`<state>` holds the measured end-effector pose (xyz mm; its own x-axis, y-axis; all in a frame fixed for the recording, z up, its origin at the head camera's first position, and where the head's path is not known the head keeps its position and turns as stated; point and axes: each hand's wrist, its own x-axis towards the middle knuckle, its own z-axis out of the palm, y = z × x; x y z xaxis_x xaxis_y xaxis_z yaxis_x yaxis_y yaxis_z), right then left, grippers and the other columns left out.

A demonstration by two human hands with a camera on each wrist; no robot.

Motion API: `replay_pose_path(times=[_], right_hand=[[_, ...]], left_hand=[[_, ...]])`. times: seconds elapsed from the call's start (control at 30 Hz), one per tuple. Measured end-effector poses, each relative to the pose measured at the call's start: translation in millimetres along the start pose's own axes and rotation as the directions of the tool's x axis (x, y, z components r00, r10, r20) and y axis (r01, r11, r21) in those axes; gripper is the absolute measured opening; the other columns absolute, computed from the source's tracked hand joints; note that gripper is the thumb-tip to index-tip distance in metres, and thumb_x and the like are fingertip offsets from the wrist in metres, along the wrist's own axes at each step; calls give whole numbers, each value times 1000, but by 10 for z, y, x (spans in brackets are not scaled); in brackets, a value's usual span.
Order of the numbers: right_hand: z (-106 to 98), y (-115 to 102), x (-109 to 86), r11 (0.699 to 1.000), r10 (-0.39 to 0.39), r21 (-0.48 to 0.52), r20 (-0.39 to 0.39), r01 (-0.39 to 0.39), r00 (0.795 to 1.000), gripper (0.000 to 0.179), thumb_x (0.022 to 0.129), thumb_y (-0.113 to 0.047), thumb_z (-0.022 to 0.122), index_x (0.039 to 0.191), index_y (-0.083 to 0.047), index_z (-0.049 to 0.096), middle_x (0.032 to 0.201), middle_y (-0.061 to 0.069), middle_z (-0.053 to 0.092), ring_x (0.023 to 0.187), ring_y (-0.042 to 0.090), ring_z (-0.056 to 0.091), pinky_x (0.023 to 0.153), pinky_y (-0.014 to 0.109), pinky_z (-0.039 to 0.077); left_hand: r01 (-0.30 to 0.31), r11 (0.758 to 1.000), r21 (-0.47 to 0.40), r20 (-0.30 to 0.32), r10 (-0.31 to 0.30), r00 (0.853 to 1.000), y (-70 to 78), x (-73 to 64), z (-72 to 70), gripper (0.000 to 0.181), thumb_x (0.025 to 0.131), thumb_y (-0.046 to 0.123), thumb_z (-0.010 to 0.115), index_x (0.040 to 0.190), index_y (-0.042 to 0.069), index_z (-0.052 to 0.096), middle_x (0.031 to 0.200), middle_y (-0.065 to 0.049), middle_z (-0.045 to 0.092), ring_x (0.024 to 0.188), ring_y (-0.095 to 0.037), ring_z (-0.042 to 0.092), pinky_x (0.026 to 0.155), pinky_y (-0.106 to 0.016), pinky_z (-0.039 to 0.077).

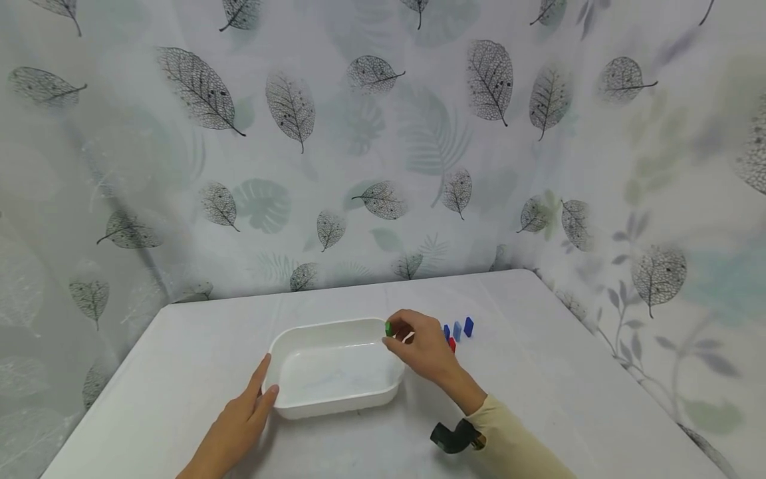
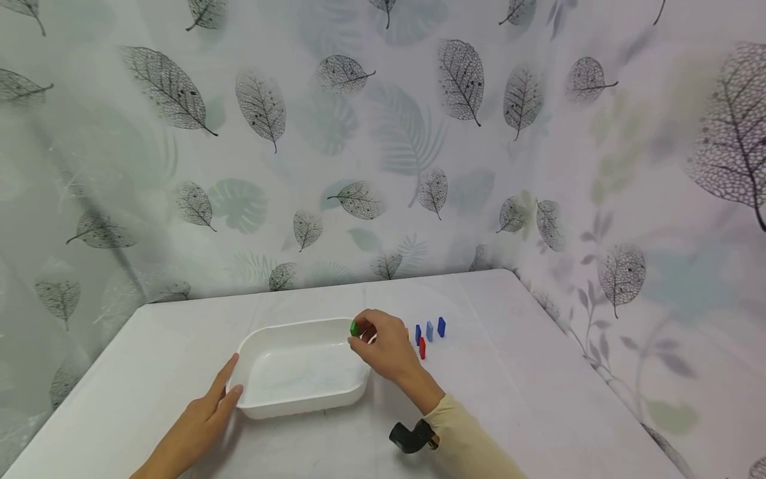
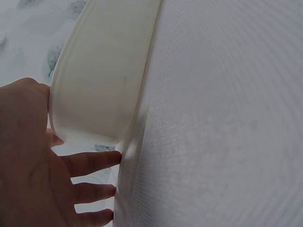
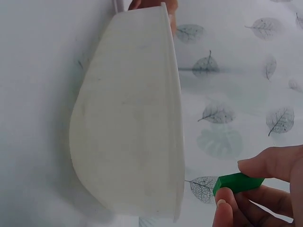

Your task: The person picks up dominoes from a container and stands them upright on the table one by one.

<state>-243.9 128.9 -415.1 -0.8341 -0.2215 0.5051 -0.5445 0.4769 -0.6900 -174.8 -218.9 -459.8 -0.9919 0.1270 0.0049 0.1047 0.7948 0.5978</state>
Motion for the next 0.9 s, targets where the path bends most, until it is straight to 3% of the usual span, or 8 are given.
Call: replay_pose_path(times=[0.3,0.7,0.9], right_hand=[[-257,115,-52,997,77,-25,-41,-78,996,20,86,-3,83,102,-12,74,90,-4,70,79,10,67,71,30,59],[-519,293,-104,995,62,-65,-103,-69,993,19,87,-4,82,104,-9,74,91,-2,71,78,12,69,67,31,59],[-620,332,-119,986,105,-118,-123,-119,987,20,88,-7,83,106,-9,75,93,-1,73,81,14,69,73,34,59]], left_hand=[[-7,1000,-4,6,7,1000,-25,-5,-6,69,113,51,34,169,19,9,153,-32,42,135,-54,46,102,-72,40],[-2,1000,-1,10,2,1000,-18,-4,-3,69,113,51,34,169,18,9,153,-32,43,133,-54,49,101,-71,41],[0,1000,3,9,0,1000,-16,-1,1,69,113,51,34,169,18,9,152,-32,44,132,-53,50,101,-70,42]])
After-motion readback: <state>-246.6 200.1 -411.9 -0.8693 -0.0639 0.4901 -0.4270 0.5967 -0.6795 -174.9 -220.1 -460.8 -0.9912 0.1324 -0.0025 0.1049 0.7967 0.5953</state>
